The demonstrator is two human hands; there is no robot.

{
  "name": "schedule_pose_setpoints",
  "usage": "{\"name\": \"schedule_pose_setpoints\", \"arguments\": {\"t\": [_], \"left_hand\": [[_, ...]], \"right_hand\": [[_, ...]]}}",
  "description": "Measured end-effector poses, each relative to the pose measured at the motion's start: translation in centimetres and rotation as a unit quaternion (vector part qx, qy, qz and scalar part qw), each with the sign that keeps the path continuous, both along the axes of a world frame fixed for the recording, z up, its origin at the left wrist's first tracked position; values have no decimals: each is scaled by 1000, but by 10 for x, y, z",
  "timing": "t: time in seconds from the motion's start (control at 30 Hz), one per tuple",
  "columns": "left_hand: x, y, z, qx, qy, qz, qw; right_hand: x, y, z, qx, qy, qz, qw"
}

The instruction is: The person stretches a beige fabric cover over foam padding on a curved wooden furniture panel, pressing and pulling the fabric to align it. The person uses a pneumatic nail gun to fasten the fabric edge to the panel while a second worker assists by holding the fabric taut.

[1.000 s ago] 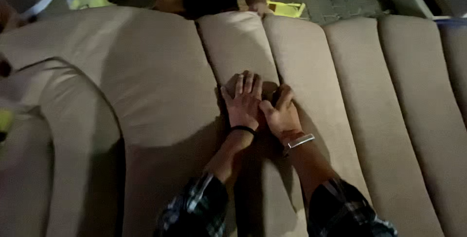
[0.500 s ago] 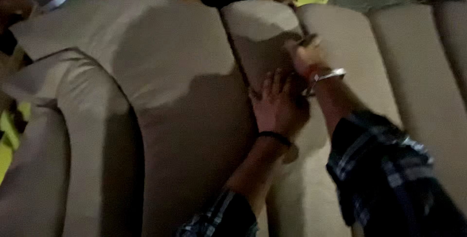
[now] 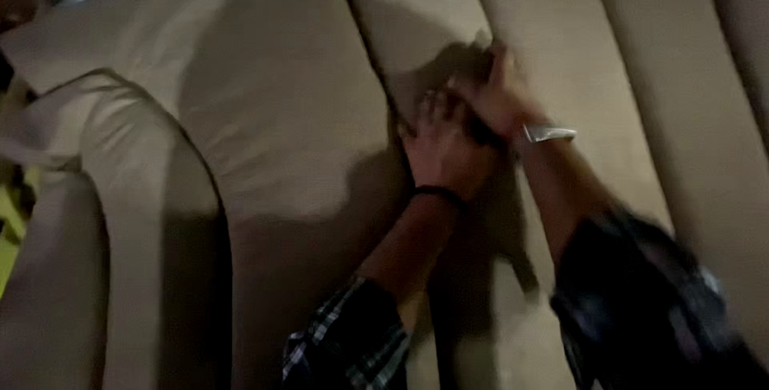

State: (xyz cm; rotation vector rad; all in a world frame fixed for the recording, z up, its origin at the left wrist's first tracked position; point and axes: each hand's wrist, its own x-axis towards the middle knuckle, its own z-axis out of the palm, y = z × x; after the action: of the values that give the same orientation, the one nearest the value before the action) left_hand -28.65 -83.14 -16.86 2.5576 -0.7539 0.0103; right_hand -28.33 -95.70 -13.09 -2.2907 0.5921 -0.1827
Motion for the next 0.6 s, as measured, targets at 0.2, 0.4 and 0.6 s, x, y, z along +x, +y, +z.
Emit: {"name": "schedule_pose_setpoints", "arguments": {"t": [0.2, 0.4, 0.6], "left_hand": [[-15, 5, -7, 15, -25, -23, 999], [-31, 13, 12, 20, 6, -35, 999], [-67, 46, 34, 123, 6, -135, 983]], "right_hand": [[-211, 102, 18, 50, 5, -93, 994], [-304, 170, 21, 81, 33, -127, 988], [-306, 175, 30, 16, 67, -131, 989]]}}
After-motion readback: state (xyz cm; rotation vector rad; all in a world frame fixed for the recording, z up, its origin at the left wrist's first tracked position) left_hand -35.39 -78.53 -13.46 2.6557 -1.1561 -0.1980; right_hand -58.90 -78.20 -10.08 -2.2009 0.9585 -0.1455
